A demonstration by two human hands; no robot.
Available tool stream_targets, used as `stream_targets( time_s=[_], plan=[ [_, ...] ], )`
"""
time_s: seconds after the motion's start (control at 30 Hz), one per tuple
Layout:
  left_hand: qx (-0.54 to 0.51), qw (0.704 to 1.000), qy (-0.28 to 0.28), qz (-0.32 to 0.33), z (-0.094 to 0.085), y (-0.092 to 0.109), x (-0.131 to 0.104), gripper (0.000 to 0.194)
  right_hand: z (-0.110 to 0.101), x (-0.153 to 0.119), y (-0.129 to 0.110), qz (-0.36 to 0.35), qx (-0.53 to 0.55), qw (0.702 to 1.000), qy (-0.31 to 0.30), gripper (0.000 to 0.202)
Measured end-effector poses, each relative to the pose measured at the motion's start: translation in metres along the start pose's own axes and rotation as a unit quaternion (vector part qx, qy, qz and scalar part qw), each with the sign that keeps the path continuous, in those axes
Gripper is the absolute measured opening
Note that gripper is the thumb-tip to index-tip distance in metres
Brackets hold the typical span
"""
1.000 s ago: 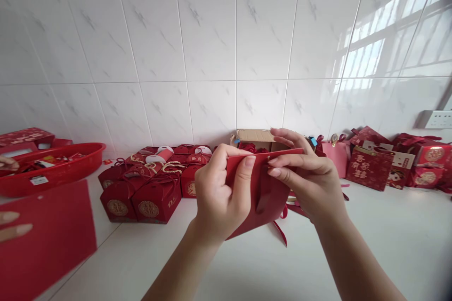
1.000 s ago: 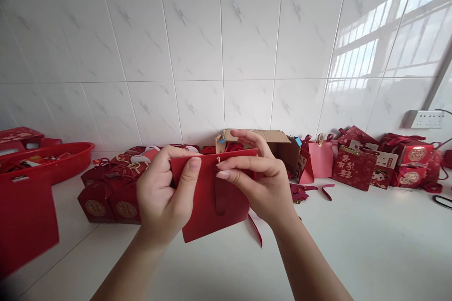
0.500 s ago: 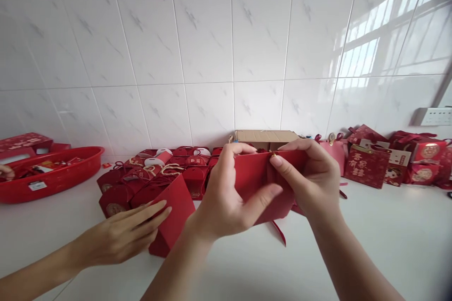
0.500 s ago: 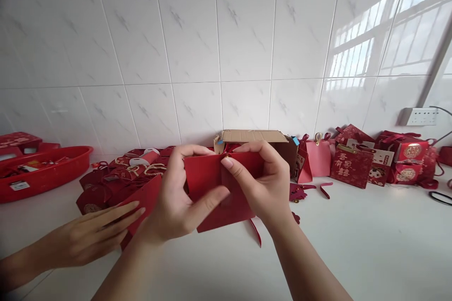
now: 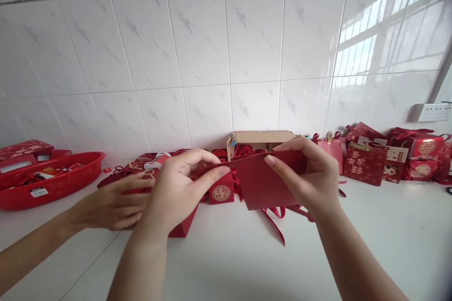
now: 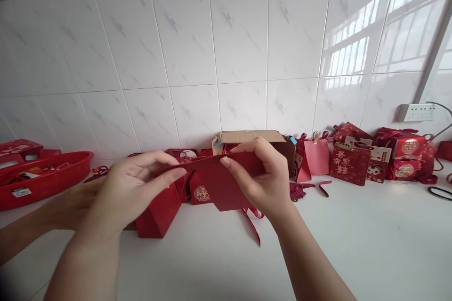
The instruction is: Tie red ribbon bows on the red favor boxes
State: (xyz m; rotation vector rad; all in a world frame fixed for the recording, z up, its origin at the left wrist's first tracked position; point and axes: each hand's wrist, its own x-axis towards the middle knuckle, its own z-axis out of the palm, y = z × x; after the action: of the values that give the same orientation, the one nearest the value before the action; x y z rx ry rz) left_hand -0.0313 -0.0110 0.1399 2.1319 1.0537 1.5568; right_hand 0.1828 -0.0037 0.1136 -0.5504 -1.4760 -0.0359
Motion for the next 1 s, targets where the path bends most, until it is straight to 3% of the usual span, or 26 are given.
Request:
stream_targets(
  time_s=[0.13, 0.23, 0.3, 0.43, 0.57, 0.7, 1.0],
  plan=[
    [-0.148, 0.985, 0.081, 0.038, -0.007, 0.010, -0.002, 0.006, 0.002, -0.001, -0.003, -0.049, 0.048, 0.990, -0.122, 0.010],
    [-0.196, 0.973, 0.110, 0.057, -0.001, 0.015, -0.004, 0.039, 0.006, -0.003, -0.005, -0.088, 0.080, 0.979, -0.165, 0.010],
    [-0.151, 0.979, 0.100, 0.093, 0.001, 0.017, -0.006, 0.050, 0.008, -0.005, -0.006, -0.101, 0.088, 0.977, -0.168, 0.009],
    [-0.040, 0.995, -0.010, 0.089, -0.001, 0.017, -0.010, 0.015, 0.007, -0.005, -0.008, -0.120, 0.068, 0.979, -0.152, 0.010],
    [-0.025, 0.992, -0.078, 0.093, 0.001, 0.018, -0.011, 0.020, 0.006, -0.004, -0.011, -0.129, 0.058, 0.979, -0.147, 0.013],
    [0.037, 0.989, -0.032, 0.141, 0.008, 0.019, -0.009, 0.011, 0.005, -0.003, -0.012, -0.130, 0.056, 0.980, -0.137, 0.013],
    [-0.032, 0.996, -0.014, 0.077, 0.019, 0.022, -0.009, 0.010, 0.004, -0.002, -0.009, -0.119, 0.080, 0.981, -0.134, 0.014]
  ],
)
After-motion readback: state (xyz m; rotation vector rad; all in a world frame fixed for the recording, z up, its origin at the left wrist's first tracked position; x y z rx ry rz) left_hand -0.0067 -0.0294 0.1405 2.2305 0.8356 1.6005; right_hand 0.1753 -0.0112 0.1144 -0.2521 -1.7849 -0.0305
